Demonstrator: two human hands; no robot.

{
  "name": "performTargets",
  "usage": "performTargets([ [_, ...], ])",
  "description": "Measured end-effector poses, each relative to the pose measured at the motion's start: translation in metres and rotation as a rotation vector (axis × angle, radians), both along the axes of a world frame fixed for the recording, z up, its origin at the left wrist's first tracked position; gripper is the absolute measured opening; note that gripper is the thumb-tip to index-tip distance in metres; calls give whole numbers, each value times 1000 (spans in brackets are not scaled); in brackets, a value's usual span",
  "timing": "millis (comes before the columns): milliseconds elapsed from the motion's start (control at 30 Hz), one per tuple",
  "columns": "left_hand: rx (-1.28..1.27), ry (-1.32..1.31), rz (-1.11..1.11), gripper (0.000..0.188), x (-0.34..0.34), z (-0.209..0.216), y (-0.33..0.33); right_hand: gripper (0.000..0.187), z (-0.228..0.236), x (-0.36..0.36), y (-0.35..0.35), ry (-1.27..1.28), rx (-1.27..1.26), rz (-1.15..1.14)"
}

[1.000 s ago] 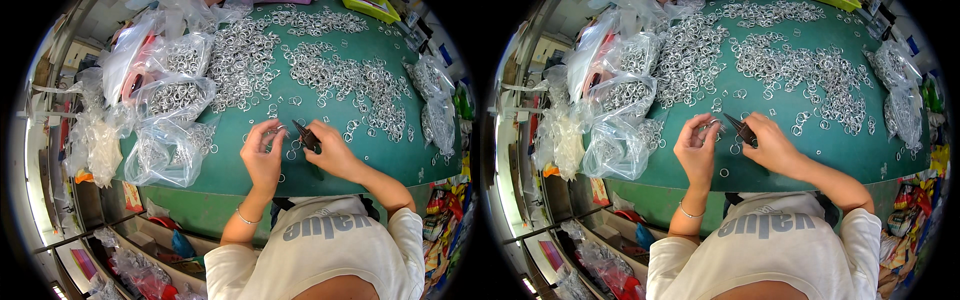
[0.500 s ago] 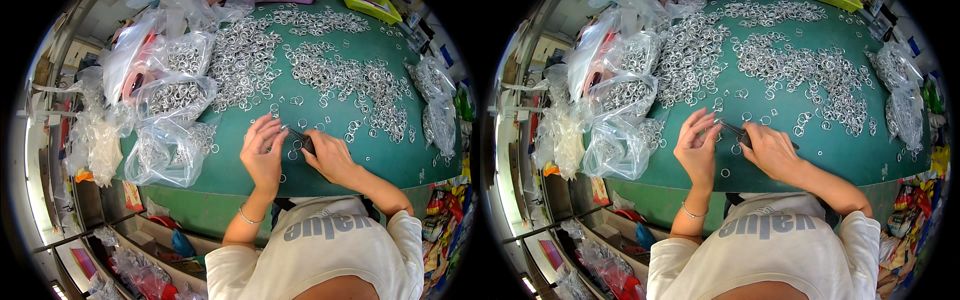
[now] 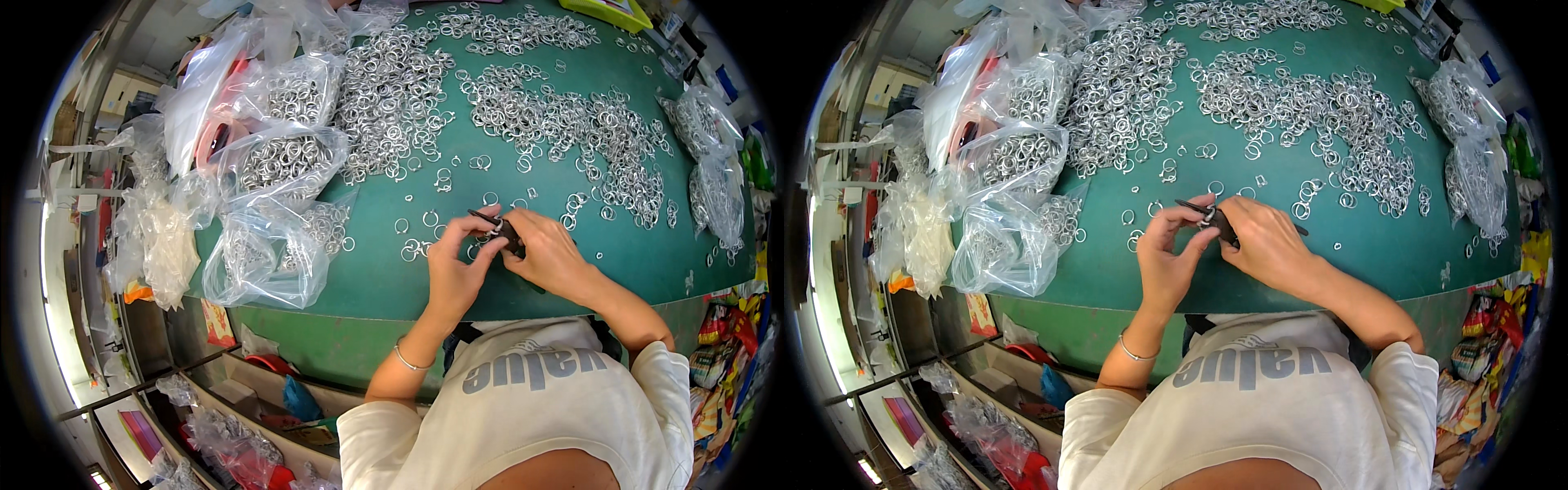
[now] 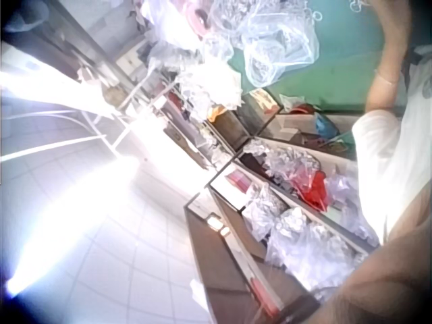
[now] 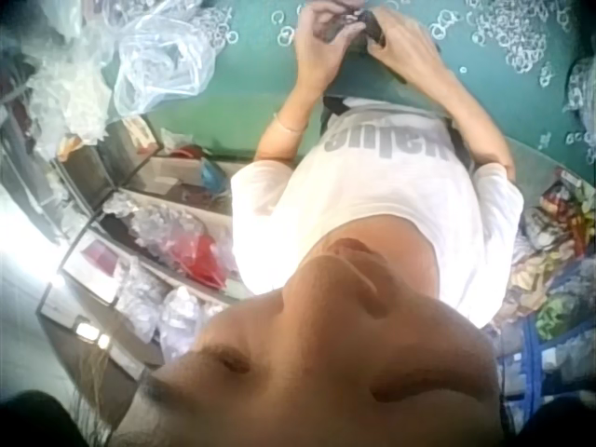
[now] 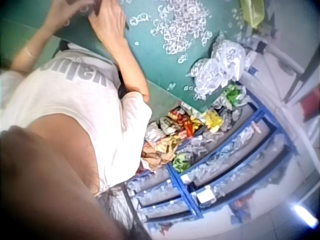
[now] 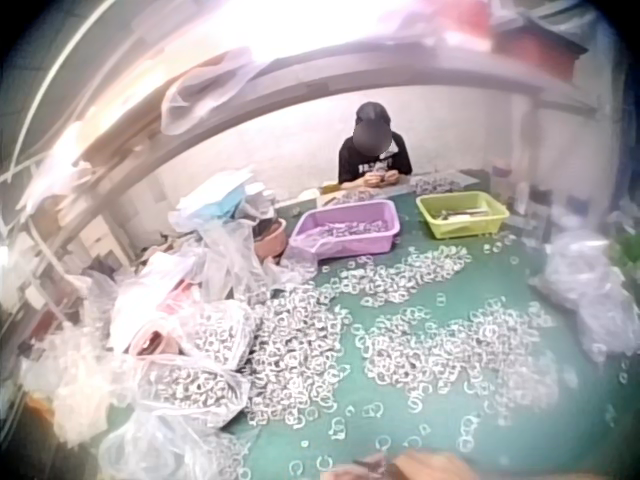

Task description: The person picks through small metal rings on a table by hand and joins them together using a pair of pliers.

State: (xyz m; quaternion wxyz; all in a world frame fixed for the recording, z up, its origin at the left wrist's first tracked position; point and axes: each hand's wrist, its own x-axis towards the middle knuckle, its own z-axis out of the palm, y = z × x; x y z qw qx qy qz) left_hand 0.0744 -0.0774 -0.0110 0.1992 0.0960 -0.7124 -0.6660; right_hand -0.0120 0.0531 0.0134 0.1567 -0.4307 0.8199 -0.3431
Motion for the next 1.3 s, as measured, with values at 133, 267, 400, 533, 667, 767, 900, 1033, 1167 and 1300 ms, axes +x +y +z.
performTargets([
  [133, 358, 12, 21, 33, 1, -3, 3, 34, -7, 6, 0, 64, -61, -4],
  [267, 431, -40, -71, 34, 2, -6, -4, 36, -14, 11, -2, 279, -50, -3],
  [400, 271, -83, -150, 30, 3, -8, -15, 38, -17, 12, -1, 427, 32, 4],
  [533, 267, -163, -129, 30, 4, -7, -17, 41, -18, 13, 0, 400, 16, -29],
  [667, 168, -123, -105, 31, 3, -3, -13, 39, -30, 5, 1, 419, -126, -41],
  [767, 163, -108, -60, 31, 5, -3, -11, 30, -28, 4, 2, 448, -144, -63],
  [900, 190, -91, -76, 31, 4, -2, -10, 27, -24, 1, 0, 438, -163, -48],
  [1033, 202, -80, -76, 31, 3, -1, -10, 27, -26, -1, 2, 427, -142, -17],
  [1167, 242, -78, -94, 32, 4, 0, -10, 27, -21, -4, 2, 433, -125, 22],
  [1300, 238, -74, -95, 32, 4, 1, -11, 27, -21, -5, 0, 429, -126, 35],
])
